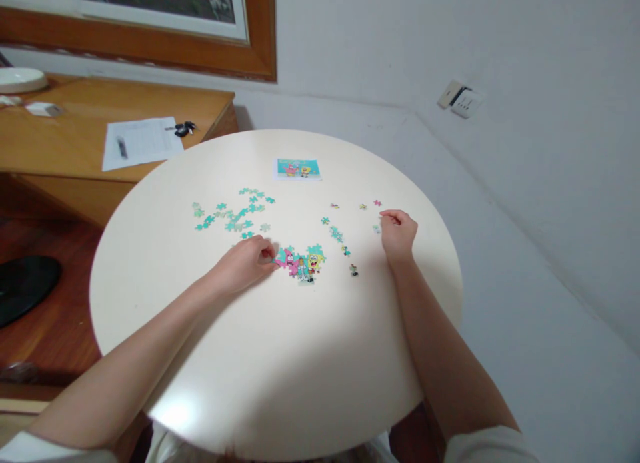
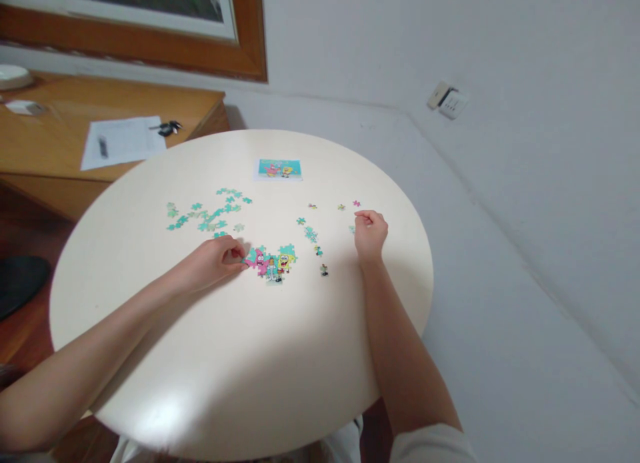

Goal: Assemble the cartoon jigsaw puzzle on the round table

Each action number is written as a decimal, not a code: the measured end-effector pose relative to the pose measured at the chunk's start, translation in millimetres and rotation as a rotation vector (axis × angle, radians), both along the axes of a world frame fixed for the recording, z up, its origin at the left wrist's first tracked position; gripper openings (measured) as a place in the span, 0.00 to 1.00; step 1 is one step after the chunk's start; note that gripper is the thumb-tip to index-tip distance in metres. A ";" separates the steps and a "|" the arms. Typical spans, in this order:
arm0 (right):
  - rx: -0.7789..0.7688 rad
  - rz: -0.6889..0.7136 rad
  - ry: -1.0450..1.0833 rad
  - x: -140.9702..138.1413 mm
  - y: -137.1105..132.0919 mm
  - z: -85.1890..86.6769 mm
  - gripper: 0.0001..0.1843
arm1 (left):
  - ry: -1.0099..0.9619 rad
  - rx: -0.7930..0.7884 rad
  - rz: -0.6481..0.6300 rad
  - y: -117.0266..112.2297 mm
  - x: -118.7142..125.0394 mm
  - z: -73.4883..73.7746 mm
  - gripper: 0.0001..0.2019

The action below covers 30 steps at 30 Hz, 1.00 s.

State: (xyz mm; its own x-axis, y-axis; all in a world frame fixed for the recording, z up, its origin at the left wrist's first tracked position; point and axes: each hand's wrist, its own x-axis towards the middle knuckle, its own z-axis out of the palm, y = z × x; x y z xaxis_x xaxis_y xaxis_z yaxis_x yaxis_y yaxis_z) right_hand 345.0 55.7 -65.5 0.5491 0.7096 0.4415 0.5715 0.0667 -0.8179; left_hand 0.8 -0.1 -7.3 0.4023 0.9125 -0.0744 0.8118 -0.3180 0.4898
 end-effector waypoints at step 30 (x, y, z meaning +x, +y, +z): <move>-0.002 0.002 0.008 -0.2 -1.1 1.0 0.12 | -0.153 -0.072 0.015 -7.2 5.7 6.2 0.06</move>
State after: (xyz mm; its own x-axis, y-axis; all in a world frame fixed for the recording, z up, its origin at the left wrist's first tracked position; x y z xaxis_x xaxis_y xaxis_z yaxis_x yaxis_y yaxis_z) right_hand 344.8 54.6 -64.5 0.5512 0.7116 0.4357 0.5651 0.0658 -0.8224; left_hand 6.5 -7.3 -1.1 0.4001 0.9131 -0.0788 0.7306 -0.2658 0.6289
